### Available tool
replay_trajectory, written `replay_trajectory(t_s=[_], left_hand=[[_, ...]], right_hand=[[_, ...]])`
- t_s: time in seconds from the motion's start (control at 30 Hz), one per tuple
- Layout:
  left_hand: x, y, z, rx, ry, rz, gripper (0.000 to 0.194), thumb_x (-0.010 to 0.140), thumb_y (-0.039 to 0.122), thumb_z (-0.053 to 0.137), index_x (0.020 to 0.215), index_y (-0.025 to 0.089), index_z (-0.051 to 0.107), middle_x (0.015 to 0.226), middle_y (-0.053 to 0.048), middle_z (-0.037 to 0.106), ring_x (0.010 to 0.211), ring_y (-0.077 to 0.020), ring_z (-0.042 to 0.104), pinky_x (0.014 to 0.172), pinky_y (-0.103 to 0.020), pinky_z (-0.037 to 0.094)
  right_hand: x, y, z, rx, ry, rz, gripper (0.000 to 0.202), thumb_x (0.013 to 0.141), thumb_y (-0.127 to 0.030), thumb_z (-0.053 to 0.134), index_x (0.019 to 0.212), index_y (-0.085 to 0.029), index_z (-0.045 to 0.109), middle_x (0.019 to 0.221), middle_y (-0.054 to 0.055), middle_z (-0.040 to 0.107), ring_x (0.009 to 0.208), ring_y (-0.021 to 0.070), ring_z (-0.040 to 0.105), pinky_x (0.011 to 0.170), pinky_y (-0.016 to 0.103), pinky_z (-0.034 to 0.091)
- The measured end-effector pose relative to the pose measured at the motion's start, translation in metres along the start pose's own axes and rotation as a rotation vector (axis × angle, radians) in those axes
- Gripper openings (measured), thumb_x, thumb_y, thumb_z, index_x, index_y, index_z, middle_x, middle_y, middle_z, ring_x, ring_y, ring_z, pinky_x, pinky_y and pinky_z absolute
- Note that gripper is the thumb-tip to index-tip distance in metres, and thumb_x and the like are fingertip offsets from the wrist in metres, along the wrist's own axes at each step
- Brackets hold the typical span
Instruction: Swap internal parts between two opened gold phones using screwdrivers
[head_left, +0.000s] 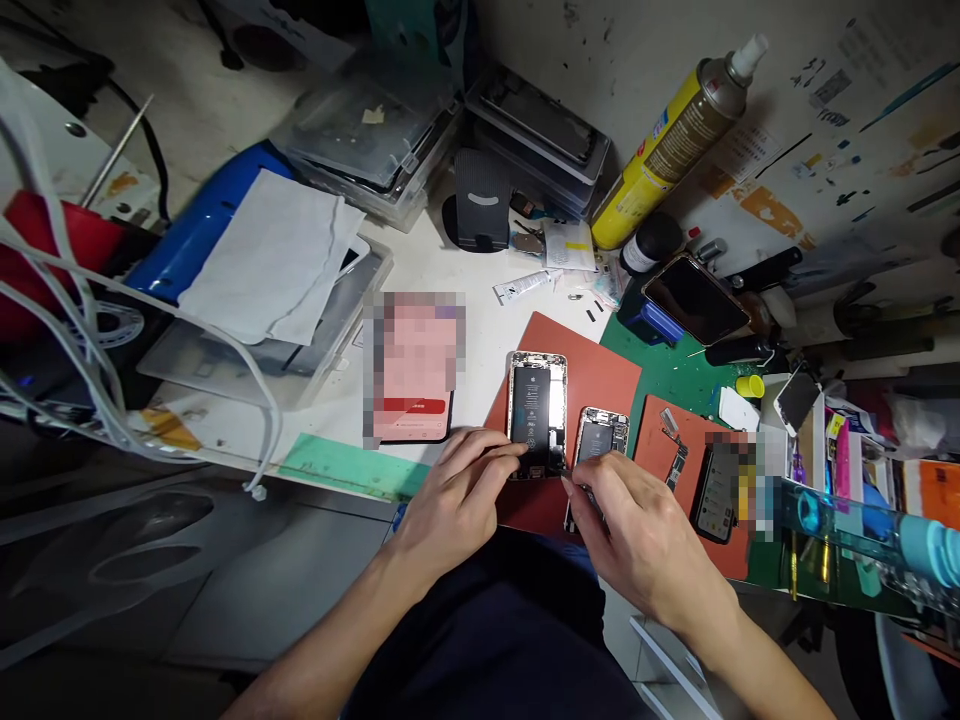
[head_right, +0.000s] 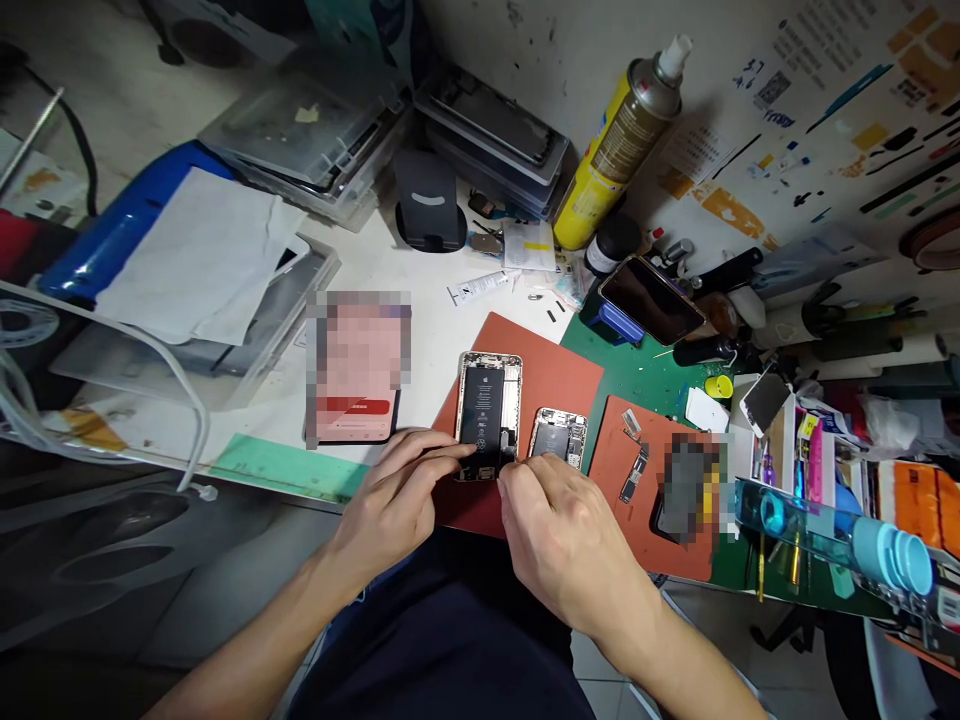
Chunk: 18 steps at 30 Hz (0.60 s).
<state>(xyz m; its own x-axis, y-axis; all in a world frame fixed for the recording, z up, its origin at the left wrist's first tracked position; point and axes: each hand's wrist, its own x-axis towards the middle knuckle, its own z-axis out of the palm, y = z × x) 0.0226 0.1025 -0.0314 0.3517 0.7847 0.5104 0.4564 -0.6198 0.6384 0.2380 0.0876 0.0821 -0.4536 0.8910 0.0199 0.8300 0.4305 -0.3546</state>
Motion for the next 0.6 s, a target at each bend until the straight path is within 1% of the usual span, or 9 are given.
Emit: replay_trajectory(t_s=[0.07, 0.13, 0.3, 0.37, 0.5, 0.6], left_hand=[[0.001, 0.0, 0.0, 0.001, 0.003, -0.01, 0.041, 0.092, -0.013, 0.047, 0.111, 0.018, 0.065, 0.118, -0.009, 0.077, 0.11, -0.0232, 0.07, 0.095, -0.042, 0.059], [0.001, 0.001, -0.001, -0.002, 0.004, -0.02, 0.041, 0.092, -0.012, 0.046, 0.111, 0.019, 0.065, 0.118, -0.009, 0.078, 0.109, -0.0228, 0.071, 0.094, -0.041, 0.06], [0.002, 0.0, -0.001, -0.014, 0.006, -0.021, 0.041, 0.093, -0.011, 0.047, 0.111, 0.02, 0.065, 0.118, -0.008, 0.078, 0.108, -0.0229, 0.071, 0.094, -0.042, 0.061], [0.002, 0.001, -0.001, -0.019, 0.005, -0.026, 0.041, 0.093, -0.011, 0.046, 0.112, 0.021, 0.065, 0.118, -0.008, 0.078, 0.109, -0.0229, 0.071, 0.095, -0.042, 0.061], [0.002, 0.001, 0.0, -0.028, -0.001, -0.029, 0.041, 0.093, -0.011, 0.047, 0.113, 0.02, 0.064, 0.119, -0.009, 0.077, 0.11, -0.0232, 0.07, 0.095, -0.043, 0.061], [0.001, 0.0, 0.001, -0.028, -0.004, -0.026, 0.04, 0.094, -0.012, 0.048, 0.112, 0.02, 0.063, 0.12, -0.009, 0.077, 0.111, -0.0237, 0.07, 0.095, -0.044, 0.061]], right_hand=[[0.002, 0.001, -0.005, 0.039, -0.056, -0.007, 0.018, 0.107, -0.005, 0.049, 0.108, -0.022, 0.054, 0.09, 0.003, 0.06, 0.076, 0.0192, 0.058, 0.068, 0.033, 0.05], [0.003, 0.002, -0.008, 0.058, -0.077, -0.007, 0.018, 0.107, -0.005, 0.049, 0.111, -0.022, 0.054, 0.093, 0.004, 0.061, 0.079, 0.0197, 0.058, 0.071, 0.034, 0.052], [0.003, 0.003, -0.013, 0.091, -0.111, 0.0, 0.02, 0.106, -0.004, 0.047, 0.109, -0.023, 0.054, 0.092, 0.003, 0.061, 0.077, 0.0194, 0.058, 0.07, 0.035, 0.053], [0.003, 0.002, -0.013, 0.09, -0.105, 0.001, 0.019, 0.107, -0.005, 0.047, 0.109, -0.023, 0.054, 0.091, 0.003, 0.061, 0.076, 0.0186, 0.058, 0.069, 0.034, 0.053], [0.005, 0.001, -0.01, 0.035, -0.044, 0.001, 0.016, 0.111, -0.009, 0.049, 0.105, -0.023, 0.053, 0.086, 0.001, 0.059, 0.07, 0.0172, 0.055, 0.065, 0.033, 0.05], [0.004, 0.001, -0.007, 0.011, -0.017, 0.007, 0.015, 0.112, -0.01, 0.05, 0.104, -0.023, 0.053, 0.085, 0.001, 0.06, 0.07, 0.0169, 0.056, 0.063, 0.032, 0.048]])
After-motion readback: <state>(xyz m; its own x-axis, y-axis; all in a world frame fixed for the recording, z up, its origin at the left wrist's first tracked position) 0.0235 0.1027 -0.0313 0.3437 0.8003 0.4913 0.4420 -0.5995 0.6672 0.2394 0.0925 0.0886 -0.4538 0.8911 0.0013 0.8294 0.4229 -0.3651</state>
